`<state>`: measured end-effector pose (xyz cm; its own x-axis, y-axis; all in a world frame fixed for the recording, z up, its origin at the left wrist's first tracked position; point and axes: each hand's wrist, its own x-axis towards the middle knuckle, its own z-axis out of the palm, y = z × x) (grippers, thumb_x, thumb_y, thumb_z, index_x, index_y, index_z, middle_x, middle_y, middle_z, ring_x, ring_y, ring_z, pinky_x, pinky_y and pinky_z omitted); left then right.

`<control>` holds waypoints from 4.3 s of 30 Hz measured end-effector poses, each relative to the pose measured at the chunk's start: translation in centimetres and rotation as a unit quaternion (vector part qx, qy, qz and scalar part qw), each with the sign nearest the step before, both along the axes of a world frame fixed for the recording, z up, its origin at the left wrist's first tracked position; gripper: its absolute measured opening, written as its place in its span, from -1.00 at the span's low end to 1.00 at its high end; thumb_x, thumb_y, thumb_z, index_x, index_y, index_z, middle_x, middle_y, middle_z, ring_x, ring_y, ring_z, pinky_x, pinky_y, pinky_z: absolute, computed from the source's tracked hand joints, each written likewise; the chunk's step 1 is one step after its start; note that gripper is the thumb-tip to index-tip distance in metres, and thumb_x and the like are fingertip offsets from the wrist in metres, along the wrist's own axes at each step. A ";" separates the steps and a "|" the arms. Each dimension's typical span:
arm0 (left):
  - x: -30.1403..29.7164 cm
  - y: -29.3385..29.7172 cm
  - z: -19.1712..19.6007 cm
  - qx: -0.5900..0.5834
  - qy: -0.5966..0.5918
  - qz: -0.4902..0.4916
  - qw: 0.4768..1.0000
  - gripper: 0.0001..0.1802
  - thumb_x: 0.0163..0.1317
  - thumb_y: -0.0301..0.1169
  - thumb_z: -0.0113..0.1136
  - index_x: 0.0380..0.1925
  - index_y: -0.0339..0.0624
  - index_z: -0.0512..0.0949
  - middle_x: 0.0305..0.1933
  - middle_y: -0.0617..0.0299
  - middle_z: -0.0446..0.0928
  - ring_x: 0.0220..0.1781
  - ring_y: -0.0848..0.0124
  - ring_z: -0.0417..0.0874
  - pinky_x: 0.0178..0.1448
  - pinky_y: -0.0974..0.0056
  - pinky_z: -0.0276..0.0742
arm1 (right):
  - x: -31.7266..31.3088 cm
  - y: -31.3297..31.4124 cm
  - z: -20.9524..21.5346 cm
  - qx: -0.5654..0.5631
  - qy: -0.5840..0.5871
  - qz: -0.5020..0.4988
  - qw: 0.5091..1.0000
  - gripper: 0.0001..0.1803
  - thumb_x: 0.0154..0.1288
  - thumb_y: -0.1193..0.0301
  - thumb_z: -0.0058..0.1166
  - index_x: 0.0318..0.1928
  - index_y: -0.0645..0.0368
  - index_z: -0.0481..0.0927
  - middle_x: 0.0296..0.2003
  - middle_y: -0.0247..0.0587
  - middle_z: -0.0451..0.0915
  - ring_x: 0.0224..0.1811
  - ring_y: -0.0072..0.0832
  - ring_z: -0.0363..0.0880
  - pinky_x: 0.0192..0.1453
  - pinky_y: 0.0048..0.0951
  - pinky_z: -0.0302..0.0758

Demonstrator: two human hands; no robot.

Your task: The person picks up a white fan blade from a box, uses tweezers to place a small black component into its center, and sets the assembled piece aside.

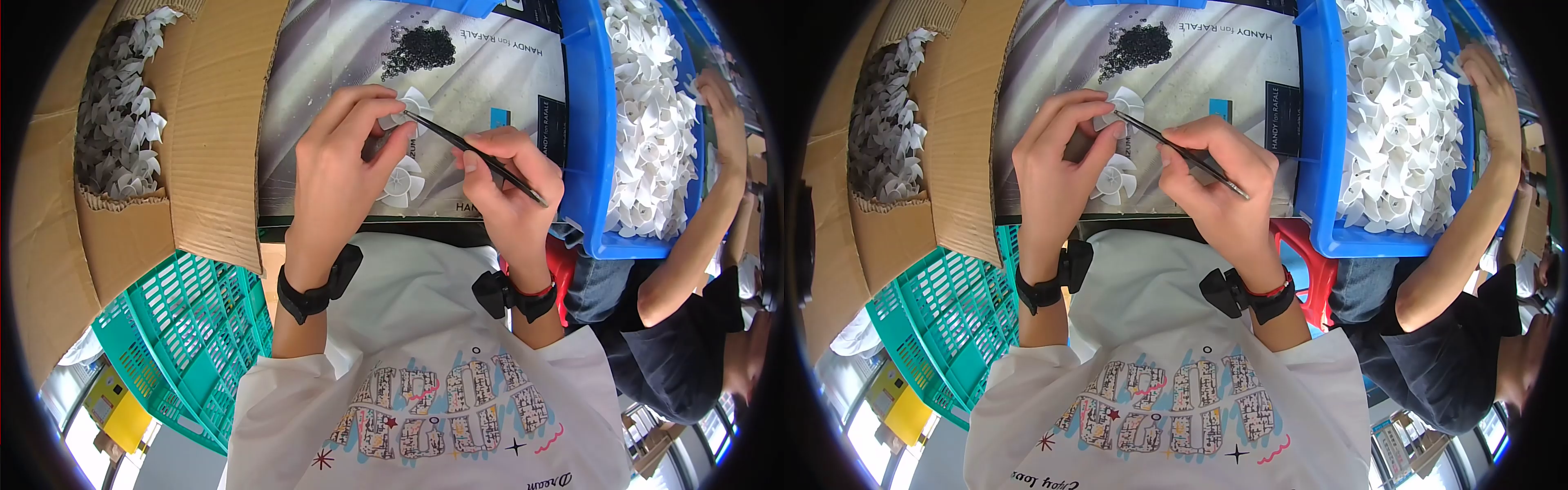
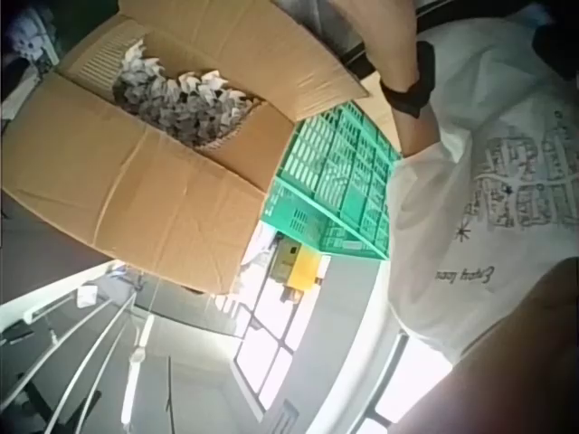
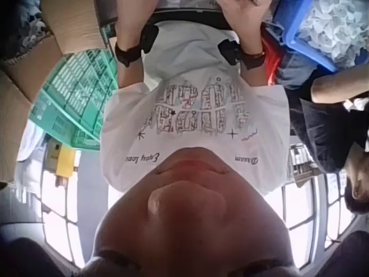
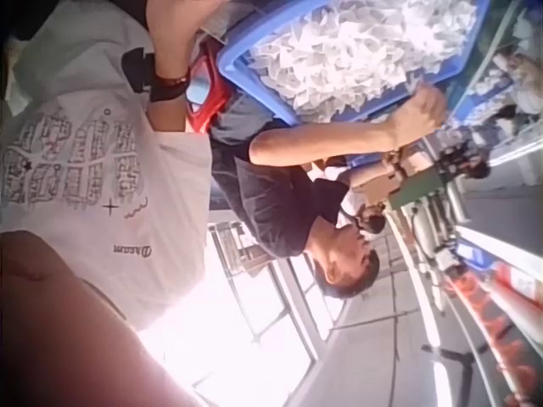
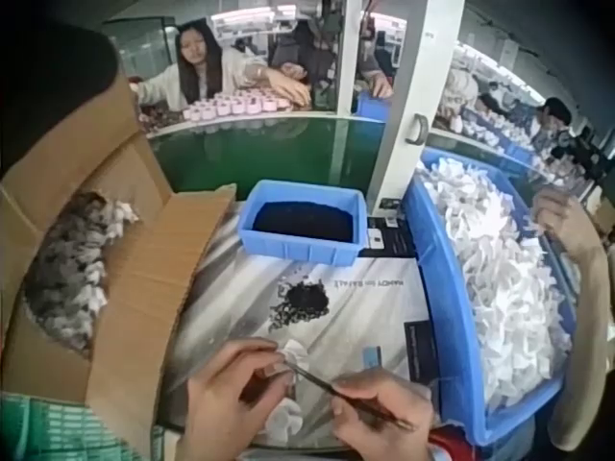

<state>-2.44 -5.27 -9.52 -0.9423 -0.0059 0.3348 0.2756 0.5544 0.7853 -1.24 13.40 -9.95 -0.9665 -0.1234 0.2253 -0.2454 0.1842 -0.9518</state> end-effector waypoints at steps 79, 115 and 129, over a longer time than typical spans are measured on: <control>3.0 -0.5 -1.3 -0.124 0.100 -0.030 0.987 -0.36 -0.21 -0.62 0.26 0.04 -0.06 0.53 -0.09 0.20 0.52 -0.17 0.20 0.55 -0.20 0.16 0.39 | -1.8 -3.1 0.2 -0.050 -0.086 -0.041 0.994 -0.87 0.32 0.63 0.15 -0.13 0.40 0.58 -0.26 -0.19 0.70 -0.19 -0.59 0.66 -0.04 -0.55 0.56; 2.8 0.0 -0.9 -0.062 0.062 0.049 0.995 -0.62 -0.04 -0.59 0.48 -0.16 -0.19 0.63 -0.08 0.19 0.57 -0.20 0.33 0.63 -0.23 0.31 0.55 | 1.2 -0.2 0.0 -0.021 0.012 0.047 0.999 -0.80 0.16 0.79 0.13 -0.18 0.43 0.57 -0.30 -0.09 0.65 -0.28 -0.47 0.69 -0.15 -0.53 0.61; 3.0 0.1 -1.0 -0.058 0.055 0.049 0.996 -0.67 -0.04 -0.61 0.47 -0.21 -0.23 0.65 -0.08 0.16 0.57 -0.12 0.27 0.65 -0.14 0.27 0.60 | 1.3 -0.1 -0.3 -0.027 0.026 0.045 0.998 -0.80 0.15 0.78 0.15 -0.18 0.42 0.56 -0.29 -0.08 0.65 -0.27 -0.47 0.70 -0.13 -0.54 0.61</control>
